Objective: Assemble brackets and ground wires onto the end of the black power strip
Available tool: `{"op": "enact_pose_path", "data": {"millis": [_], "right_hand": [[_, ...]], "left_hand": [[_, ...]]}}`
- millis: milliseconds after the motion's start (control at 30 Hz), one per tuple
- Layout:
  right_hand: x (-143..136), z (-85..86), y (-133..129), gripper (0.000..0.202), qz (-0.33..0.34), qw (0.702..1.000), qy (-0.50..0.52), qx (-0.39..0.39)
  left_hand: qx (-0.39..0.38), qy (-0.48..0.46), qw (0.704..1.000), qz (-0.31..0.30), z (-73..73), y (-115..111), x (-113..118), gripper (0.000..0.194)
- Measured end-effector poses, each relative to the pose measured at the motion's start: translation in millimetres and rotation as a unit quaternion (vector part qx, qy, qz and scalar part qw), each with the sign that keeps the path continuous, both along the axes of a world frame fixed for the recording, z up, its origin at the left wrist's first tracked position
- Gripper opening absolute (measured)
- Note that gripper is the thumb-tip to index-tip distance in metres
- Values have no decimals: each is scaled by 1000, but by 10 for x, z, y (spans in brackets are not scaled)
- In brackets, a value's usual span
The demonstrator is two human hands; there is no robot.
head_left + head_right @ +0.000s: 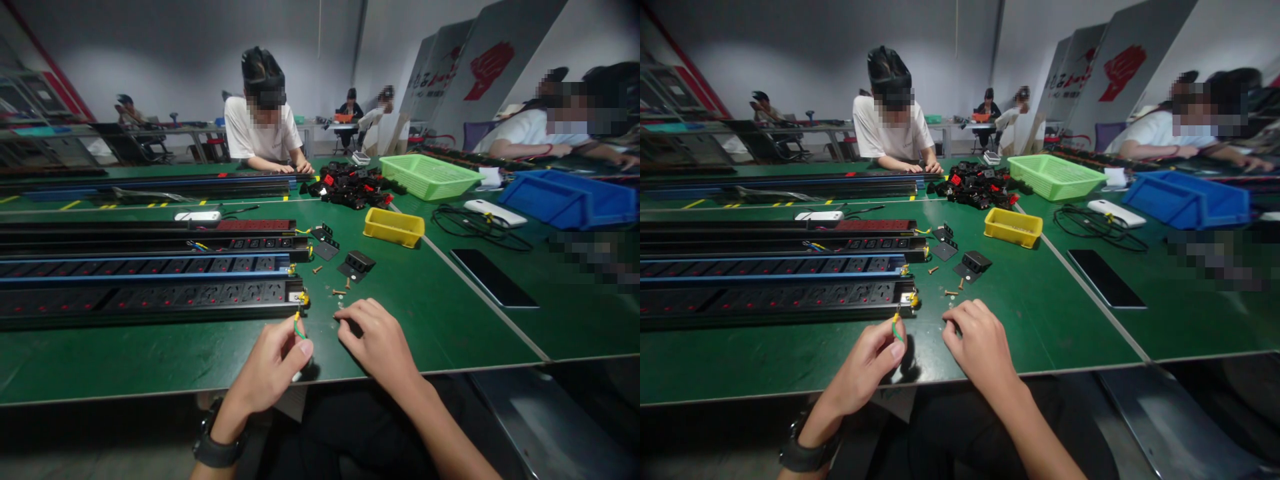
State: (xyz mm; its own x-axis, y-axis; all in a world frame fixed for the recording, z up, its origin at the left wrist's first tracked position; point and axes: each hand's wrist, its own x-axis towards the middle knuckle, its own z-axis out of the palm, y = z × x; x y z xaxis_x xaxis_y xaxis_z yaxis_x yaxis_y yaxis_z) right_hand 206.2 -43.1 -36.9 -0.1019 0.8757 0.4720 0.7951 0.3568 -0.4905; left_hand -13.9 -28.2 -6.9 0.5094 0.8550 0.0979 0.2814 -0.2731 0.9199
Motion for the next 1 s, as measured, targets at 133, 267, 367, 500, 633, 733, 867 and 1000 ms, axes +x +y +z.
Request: {"op": "enact_pose_path", "data": {"millis": [133,267,367,500,633,733,867,1000], "right_hand": [[5,-15,-4,19,-10,1000,-10,1],[2,-15,-3,16,-14,1000,-10,-3],[3,-12,-3,16,-27,1000,-1,0],[4,-9,-8,17,-34,999,1,-1],[0,-11,-14,17,-32,999,-2,-10],[-3,-13,-18,17,-34,999,-3,-13],[-3,-11,-21,17,-34,999,-4,-14],[-3,-6,-21,17,-33,999,-3,-13]], "left_hand": [[3,2,1000,-3,5,-5,-3,48],[2,7,1000,0,-6,-6,-6,49],[1,4,1000,-2,-16,-4,-8,49],[1,0,1000,-1,-17,-4,-12,49],[6,1,1000,-1,-2,-3,-11,48],[8,6,1000,0,4,0,-8,48],[5,9,1000,3,-1,-3,-9,48],[9,11,1000,3,-4,-9,-17,49]]}}
